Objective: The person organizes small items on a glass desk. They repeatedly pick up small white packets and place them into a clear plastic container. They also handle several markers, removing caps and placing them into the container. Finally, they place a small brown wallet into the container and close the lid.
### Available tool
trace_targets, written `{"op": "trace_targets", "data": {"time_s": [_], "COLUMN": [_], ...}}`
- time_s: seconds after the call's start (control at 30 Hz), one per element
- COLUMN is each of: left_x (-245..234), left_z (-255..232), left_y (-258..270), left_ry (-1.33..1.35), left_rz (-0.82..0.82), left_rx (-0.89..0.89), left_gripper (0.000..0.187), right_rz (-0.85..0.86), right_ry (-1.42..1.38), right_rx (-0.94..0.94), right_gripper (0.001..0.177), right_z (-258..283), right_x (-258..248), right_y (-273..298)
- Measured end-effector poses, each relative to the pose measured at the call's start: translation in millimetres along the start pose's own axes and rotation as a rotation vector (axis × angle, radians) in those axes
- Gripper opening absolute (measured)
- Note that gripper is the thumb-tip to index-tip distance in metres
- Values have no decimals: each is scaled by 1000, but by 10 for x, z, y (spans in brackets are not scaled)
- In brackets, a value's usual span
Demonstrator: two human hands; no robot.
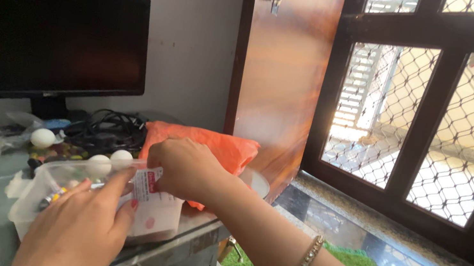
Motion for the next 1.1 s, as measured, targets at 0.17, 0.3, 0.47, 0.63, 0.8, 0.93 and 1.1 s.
{"op": "trace_targets", "data": {"time_s": [0.17,0.3,0.47,0.63,0.8,0.93,1.1], "left_x": [18,-42,-83,-168,-698,-1244,-1300], "left_z": [-98,-171,-225,-207,95,533,1076], "left_y": [20,84,99,120,-44,35,272], "left_ry": [-116,-100,-79,18,22,-161,-330], "left_rz": [45,14,89,-32,5,131,343], "left_rx": [84,161,148,219,-16,-324,-504], "left_gripper": [46,39,38,38,34,33,35], "right_rz": [17,37,53,183,-234,-270,-162], "right_ry": [117,238,265,109,-147,-347,-318], "right_rx": [-10,-13,-33,-75,-68,-214,-477], "right_gripper": [34,38,37,43,32,34,46], "right_z": [101,152,140,151,561,1114,1864], "right_x": [-30,-2,133,149,-254,-279,98], "right_y": [31,2,-41,-53,-21,-42,-6]}}
Point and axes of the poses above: each hand's wrist, its own y-axis away from the middle knuckle, its own x-axis out of the palm, z = x × y, the point moved 3 cm from there along -y, towards the middle knuckle, and after that the axes turned 8 degrees about -z, right-handed, at the moved point
